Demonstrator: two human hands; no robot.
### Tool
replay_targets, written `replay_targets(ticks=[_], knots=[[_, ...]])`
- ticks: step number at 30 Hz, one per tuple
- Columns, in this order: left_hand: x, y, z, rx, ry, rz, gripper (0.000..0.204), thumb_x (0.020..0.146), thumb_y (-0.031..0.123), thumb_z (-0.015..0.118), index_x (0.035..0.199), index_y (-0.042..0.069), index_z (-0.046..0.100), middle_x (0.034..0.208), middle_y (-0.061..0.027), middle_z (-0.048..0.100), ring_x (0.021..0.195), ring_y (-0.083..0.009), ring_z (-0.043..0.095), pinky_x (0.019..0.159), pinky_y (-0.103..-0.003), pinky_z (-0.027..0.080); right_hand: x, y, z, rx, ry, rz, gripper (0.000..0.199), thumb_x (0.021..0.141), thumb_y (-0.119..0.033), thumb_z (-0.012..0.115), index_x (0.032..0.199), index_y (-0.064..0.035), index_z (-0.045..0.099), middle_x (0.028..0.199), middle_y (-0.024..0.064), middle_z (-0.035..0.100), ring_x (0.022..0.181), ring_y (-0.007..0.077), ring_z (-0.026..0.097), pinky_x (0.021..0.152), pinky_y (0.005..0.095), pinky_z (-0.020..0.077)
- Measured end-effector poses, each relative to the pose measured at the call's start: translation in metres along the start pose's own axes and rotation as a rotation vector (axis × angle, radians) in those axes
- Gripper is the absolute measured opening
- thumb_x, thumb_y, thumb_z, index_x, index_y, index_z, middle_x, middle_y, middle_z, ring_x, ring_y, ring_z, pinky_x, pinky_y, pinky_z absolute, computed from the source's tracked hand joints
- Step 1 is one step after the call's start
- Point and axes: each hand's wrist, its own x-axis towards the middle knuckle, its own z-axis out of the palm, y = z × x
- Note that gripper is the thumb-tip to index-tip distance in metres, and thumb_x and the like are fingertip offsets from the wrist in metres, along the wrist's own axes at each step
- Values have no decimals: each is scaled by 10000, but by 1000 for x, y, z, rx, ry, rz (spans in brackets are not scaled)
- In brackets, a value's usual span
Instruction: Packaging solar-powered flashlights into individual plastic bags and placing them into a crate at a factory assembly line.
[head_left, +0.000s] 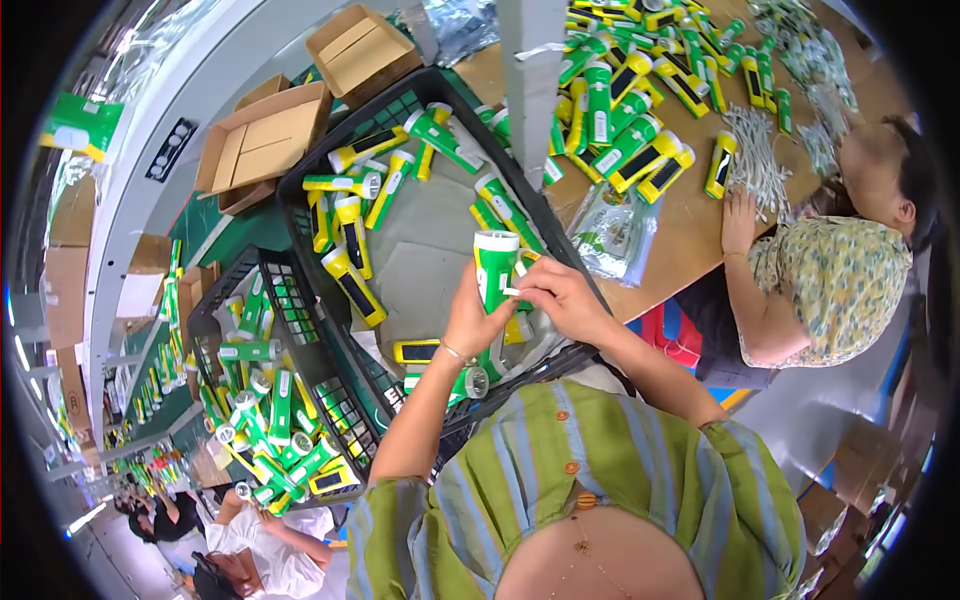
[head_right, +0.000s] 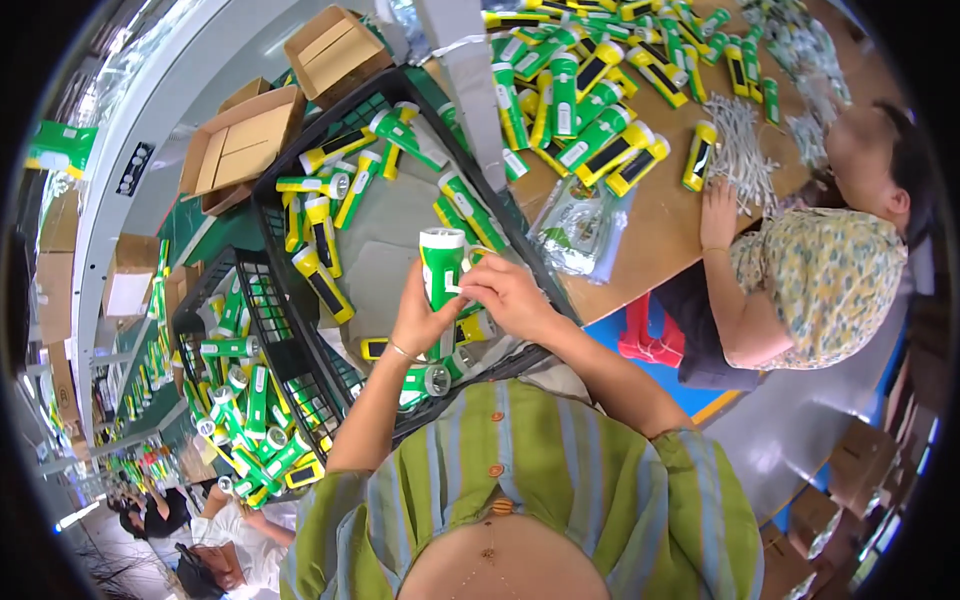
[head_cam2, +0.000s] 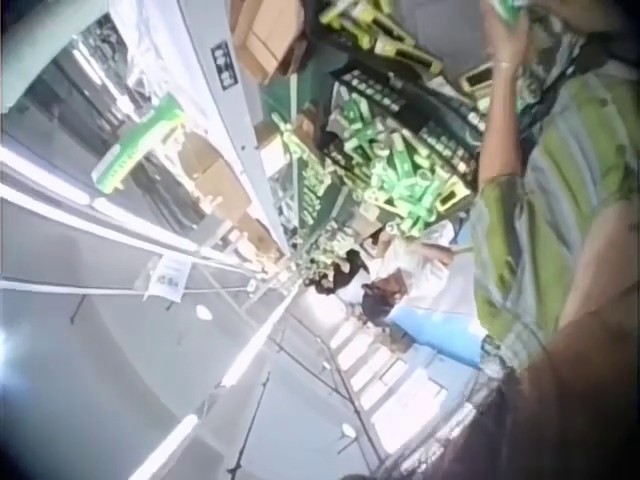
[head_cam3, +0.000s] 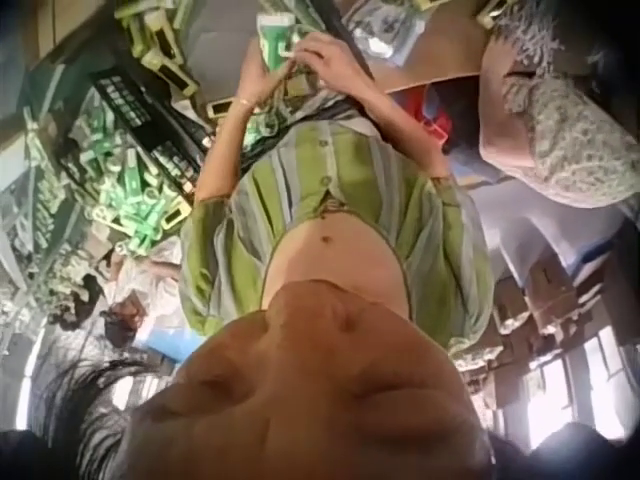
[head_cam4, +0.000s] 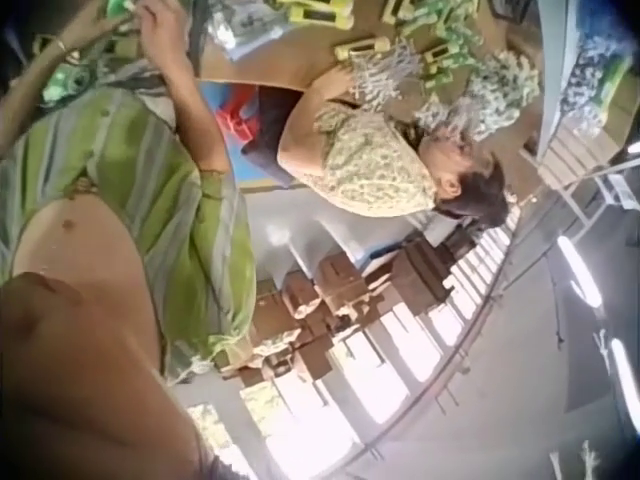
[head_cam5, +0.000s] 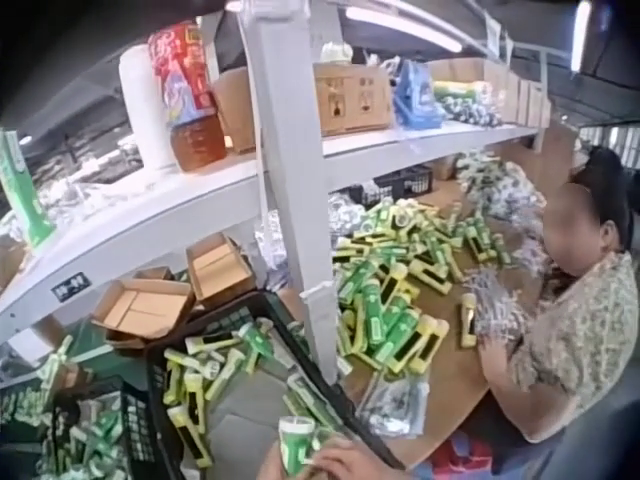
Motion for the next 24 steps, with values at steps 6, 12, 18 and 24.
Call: replay_targets(ticks=[6, 12, 18, 24], knots=[[-5, 20, 15, 118, 15, 38, 551, 695, 74, 634, 1172, 6, 366, 990, -205, 521, 911, -390, 543, 763, -410, 450, -8, 3, -5, -44, 31, 19, 88, 795, -79, 599, 852, -18, 627, 787, 113, 544, 716, 257, 556, 631, 328, 443], [1, 25, 21, 141, -55, 66, 528, 721, 116, 621, 1170, 4, 365, 1011, -214, 513, 894, -379, 544, 754, -408, 443, -11, 4, -13, -66, 78, 31, 82, 796, -85, 599, 844, -24, 625, 776, 116, 535, 706, 265, 548, 630, 338, 440], [-1, 25, 29, 57, 77, 82, 339, 850, 170, 546, 1112, -14, 434, 908, -191, 553, 792, -344, 557, 699, -380, 446, -10, -8, -17, -198, 98, 55, 82, 794, -83, 601, 823, -8, 613, 794, 128, 541, 711, 289, 556, 621, 354, 445], [-3, 32, 28, 56, 85, 191, 353, 847, 151, 546, 1133, -37, 461, 915, -165, 564, 777, -301, 566, 688, -361, 449, -5, -9, -30, -420, 143, 194, 189, 737, -157, 675, 812, 1, 604, 827, 167, 567, 756, 330, 570, 645, 388, 448]])
